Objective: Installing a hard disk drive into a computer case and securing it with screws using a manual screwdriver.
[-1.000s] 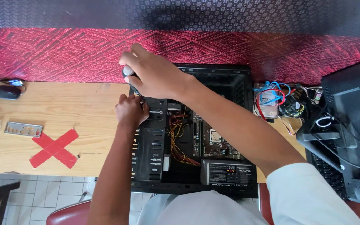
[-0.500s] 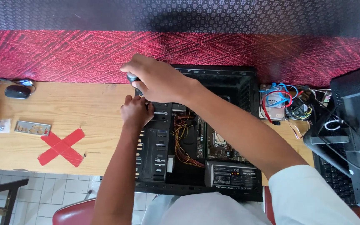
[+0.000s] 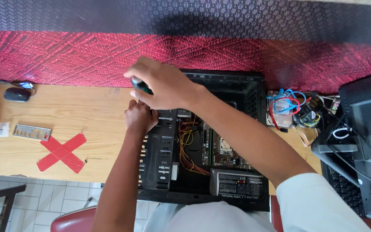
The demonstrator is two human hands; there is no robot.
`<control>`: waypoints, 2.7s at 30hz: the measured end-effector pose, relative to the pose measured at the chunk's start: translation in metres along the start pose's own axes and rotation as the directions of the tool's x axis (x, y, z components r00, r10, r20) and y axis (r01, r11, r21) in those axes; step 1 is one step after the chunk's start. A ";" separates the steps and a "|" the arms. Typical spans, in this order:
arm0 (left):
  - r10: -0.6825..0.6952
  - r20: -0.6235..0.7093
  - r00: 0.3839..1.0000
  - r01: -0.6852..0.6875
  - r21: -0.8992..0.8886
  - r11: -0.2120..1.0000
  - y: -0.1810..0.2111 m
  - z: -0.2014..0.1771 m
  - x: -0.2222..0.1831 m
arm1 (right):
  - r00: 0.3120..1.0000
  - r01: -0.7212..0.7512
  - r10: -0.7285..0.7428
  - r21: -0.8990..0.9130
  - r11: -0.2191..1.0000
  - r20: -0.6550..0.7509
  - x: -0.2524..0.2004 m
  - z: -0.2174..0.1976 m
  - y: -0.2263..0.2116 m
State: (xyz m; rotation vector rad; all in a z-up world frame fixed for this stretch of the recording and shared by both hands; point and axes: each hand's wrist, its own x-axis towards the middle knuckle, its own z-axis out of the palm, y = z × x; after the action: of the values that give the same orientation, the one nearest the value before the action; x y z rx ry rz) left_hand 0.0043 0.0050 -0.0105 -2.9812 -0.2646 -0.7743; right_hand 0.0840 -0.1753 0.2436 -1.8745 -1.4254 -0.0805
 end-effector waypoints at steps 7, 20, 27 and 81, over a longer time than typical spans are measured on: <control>0.004 -0.013 1.000 -0.004 0.014 1.000 0.005 -0.010 -0.001 | 0.998 -0.037 0.035 -0.053 0.998 -0.044 -0.002 0.008 0.008; 0.004 0.021 1.000 -0.003 -0.008 1.000 0.006 -0.012 0.003 | 0.998 -0.053 0.050 -0.094 0.994 -0.035 -0.004 -0.006 -0.002; 0.038 0.031 0.999 -0.037 -0.007 0.999 0.006 -0.020 0.002 | 0.990 -0.056 0.048 -0.057 0.997 -0.130 -0.008 0.008 0.007; 0.016 -0.030 0.999 -0.016 -0.005 1.000 0.005 -0.001 -0.004 | 0.973 -0.139 0.160 -0.131 0.982 0.169 0.004 -0.003 0.010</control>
State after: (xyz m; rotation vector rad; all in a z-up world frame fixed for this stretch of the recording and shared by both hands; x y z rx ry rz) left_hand 0.0013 -0.0004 -0.0114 -2.9706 -0.2373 -0.8181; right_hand 0.0944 -0.1748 0.2420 -2.1265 -1.4187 0.0811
